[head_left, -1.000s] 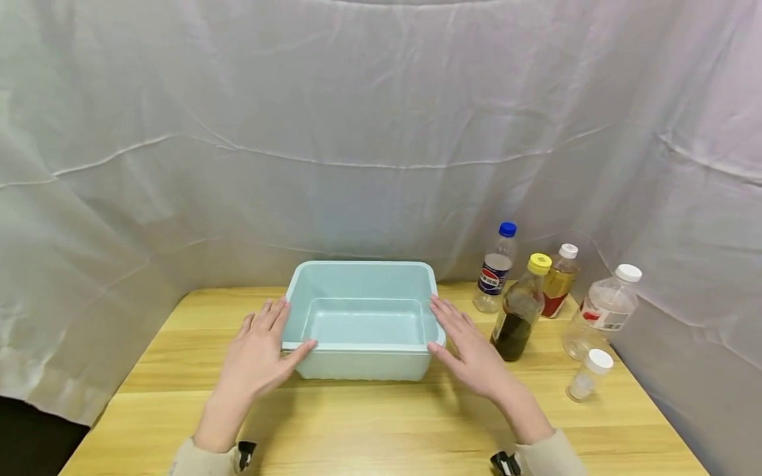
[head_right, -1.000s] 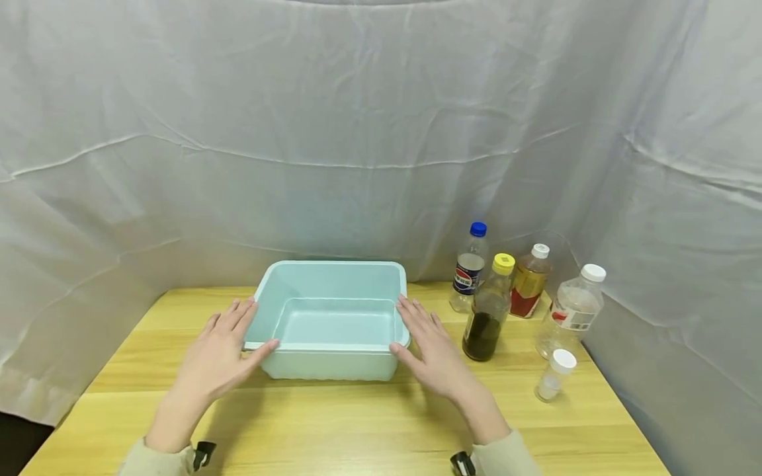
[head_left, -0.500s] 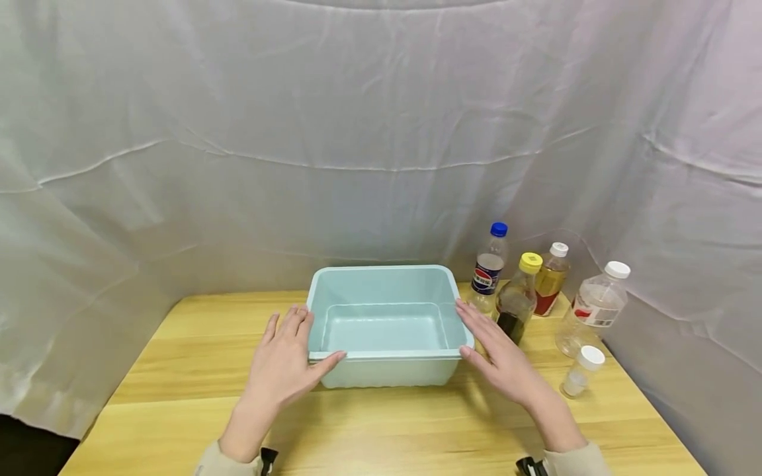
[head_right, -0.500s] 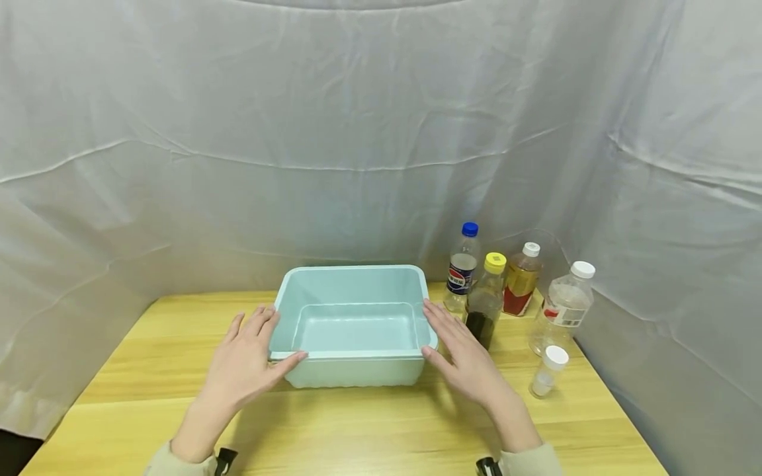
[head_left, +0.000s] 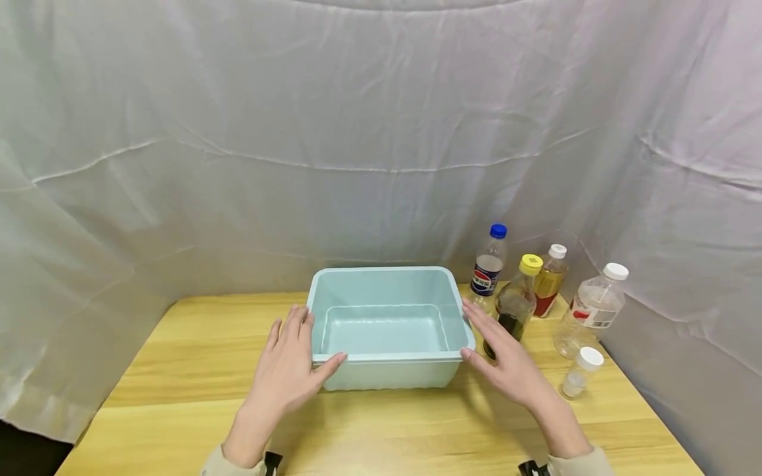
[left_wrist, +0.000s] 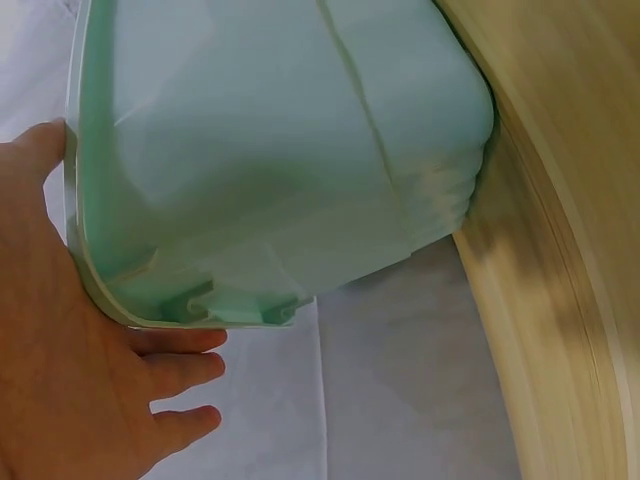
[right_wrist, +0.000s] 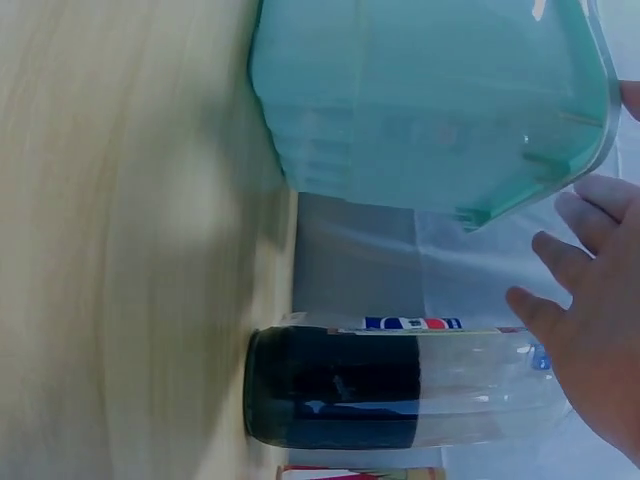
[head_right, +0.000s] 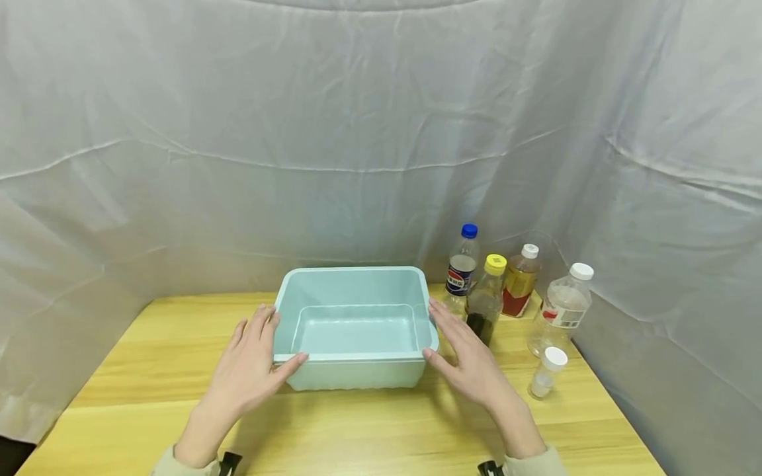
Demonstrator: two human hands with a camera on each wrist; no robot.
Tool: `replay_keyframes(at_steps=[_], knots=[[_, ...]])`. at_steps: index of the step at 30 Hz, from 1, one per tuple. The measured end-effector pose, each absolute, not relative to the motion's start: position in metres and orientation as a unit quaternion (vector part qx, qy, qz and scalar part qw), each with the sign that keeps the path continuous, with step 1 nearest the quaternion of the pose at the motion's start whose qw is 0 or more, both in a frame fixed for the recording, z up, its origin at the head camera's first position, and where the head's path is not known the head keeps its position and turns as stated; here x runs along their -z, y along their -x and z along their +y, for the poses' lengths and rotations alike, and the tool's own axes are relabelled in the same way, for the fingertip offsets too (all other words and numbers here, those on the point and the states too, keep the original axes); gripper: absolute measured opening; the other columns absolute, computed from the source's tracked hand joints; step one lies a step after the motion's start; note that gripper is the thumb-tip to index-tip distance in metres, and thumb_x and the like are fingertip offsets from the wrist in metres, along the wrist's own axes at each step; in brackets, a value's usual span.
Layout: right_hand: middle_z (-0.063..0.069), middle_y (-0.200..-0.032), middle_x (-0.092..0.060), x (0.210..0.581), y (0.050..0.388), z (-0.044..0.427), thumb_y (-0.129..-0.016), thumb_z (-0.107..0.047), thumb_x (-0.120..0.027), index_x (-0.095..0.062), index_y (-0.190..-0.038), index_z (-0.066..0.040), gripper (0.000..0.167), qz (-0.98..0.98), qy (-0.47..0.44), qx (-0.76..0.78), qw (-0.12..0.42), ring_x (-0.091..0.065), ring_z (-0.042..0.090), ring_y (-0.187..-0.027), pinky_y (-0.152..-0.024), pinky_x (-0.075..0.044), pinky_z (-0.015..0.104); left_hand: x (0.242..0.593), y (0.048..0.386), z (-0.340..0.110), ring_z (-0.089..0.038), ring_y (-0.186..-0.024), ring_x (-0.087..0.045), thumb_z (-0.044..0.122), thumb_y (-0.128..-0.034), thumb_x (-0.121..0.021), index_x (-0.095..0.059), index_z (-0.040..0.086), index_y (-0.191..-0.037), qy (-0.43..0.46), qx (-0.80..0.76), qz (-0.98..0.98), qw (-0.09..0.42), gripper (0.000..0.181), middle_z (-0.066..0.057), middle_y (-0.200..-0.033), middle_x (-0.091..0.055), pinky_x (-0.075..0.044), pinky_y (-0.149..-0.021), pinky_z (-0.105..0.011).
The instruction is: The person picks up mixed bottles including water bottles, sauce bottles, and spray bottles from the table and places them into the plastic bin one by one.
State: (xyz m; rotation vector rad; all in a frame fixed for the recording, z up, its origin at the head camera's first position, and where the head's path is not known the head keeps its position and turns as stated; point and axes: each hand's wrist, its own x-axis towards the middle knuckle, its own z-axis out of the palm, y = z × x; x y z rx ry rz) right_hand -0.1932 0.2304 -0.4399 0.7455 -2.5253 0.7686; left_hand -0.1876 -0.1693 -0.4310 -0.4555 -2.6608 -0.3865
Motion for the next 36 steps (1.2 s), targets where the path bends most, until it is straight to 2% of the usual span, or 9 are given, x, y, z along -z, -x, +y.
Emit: replay_keyframes(at_steps=[3, 6, 10, 13, 19, 22, 26, 32, 36], knots=[[0.004, -0.17, -0.032, 0.436, 0.193, 0.23, -0.094, -0.018, -0.076, -0.036, -0.163, -0.014, 0.08, -0.89, -0.28, -0.284, 0.221, -0.03, 0.021, -0.155, -0.125, -0.021, 0.025, 0.43, 0.186, -0.169, -0.042, -0.154, -0.029, 0.073, -0.0951, -0.053, -0.044, -0.01, -0.15, 0.16, 0.145, -0.957, 0.192, 0.1, -0.026, -0.161, -0.039, -0.024, -0.125, -0.059], [0.011, -0.168, -0.033, 0.433, 0.196, 0.23, -0.093, -0.014, -0.076, -0.035, -0.163, -0.011, 0.081, -0.869, -0.3, -0.303, 0.25, -0.028, 0.02, -0.156, -0.124, -0.018, 0.018, 0.429, 0.184, -0.169, -0.041, -0.155, -0.026, 0.073, -0.0963, -0.051, -0.041, -0.01, -0.153, 0.155, 0.153, -0.96, 0.173, 0.101, -0.026, -0.164, -0.033, -0.022, -0.127, -0.055], [0.02, -0.165, -0.036, 0.431, 0.199, 0.227, -0.103, -0.035, -0.066, -0.038, -0.16, -0.003, 0.071, -0.837, -0.307, -0.322, 0.317, -0.031, 0.022, -0.155, -0.125, -0.021, 0.021, 0.428, 0.184, -0.168, -0.041, -0.156, -0.025, 0.073, -0.0967, -0.051, -0.038, -0.01, -0.154, 0.15, 0.158, -0.962, 0.162, 0.102, -0.026, -0.166, -0.029, -0.021, -0.128, -0.052], [0.024, -0.161, -0.04, 0.43, 0.202, 0.225, -0.105, -0.049, -0.056, -0.041, -0.155, 0.005, 0.075, -0.81, -0.295, -0.331, 0.384, -0.034, 0.022, -0.154, -0.125, -0.025, 0.025, 0.429, 0.183, -0.168, -0.042, -0.155, -0.026, 0.073, -0.097, -0.051, -0.038, -0.01, -0.154, 0.149, 0.16, -0.963, 0.16, 0.101, -0.027, -0.166, -0.029, -0.023, -0.127, -0.053], [0.032, -0.151, -0.048, 0.421, 0.207, 0.221, -0.102, -0.044, -0.064, -0.047, -0.145, 0.016, 0.075, -0.736, -0.247, -0.348, 0.525, -0.044, 0.033, -0.147, -0.123, -0.033, 0.031, 0.429, 0.182, -0.168, -0.042, -0.154, -0.028, 0.073, -0.0967, -0.051, -0.039, -0.01, -0.154, 0.15, 0.167, -0.961, 0.163, 0.101, -0.027, -0.166, -0.03, -0.023, -0.127, -0.053], [0.034, -0.151, -0.047, 0.412, 0.204, 0.216, -0.1, -0.04, -0.068, -0.046, -0.144, 0.018, 0.076, -0.711, -0.203, -0.361, 0.568, -0.043, 0.038, -0.147, -0.123, -0.034, 0.032, 0.429, 0.183, -0.168, -0.042, -0.154, -0.028, 0.073, -0.0964, -0.051, -0.039, -0.009, -0.154, 0.151, 0.165, -0.961, 0.164, 0.102, -0.026, -0.166, -0.03, -0.023, -0.127, -0.052], [0.029, -0.158, -0.042, 0.407, 0.204, 0.216, -0.094, -0.028, -0.075, -0.043, -0.147, 0.016, 0.076, -0.703, -0.147, -0.382, 0.582, -0.038, 0.038, -0.15, -0.126, -0.03, 0.037, 0.428, 0.182, -0.166, -0.042, -0.154, -0.028, 0.074, -0.0959, -0.051, -0.039, -0.009, -0.154, 0.149, 0.163, -0.962, 0.163, 0.103, -0.026, -0.166, -0.03, -0.023, -0.127, -0.052], [0.011, -0.166, -0.038, 0.43, 0.222, 0.24, -0.082, -0.014, -0.085, -0.04, -0.157, 0.003, 0.089, -0.72, -0.094, -0.384, 0.57, -0.035, 0.033, -0.153, -0.126, -0.028, 0.04, 0.428, 0.179, -0.165, -0.041, -0.155, -0.026, 0.074, -0.096, -0.05, -0.037, -0.009, -0.155, 0.15, 0.162, -0.962, 0.158, 0.104, -0.025, -0.167, -0.027, -0.022, -0.128, -0.051], [0.009, -0.168, -0.034, 0.44, 0.228, 0.251, -0.077, -0.006, -0.088, -0.036, -0.161, -0.004, 0.098, -0.741, -0.082, -0.377, 0.55, -0.033, 0.032, -0.154, -0.127, -0.028, 0.038, 0.427, 0.179, -0.165, -0.041, -0.156, -0.024, 0.074, -0.0968, -0.049, -0.034, -0.009, -0.157, 0.153, 0.16, -0.963, 0.154, 0.104, -0.025, -0.168, -0.024, -0.02, -0.128, -0.051]])
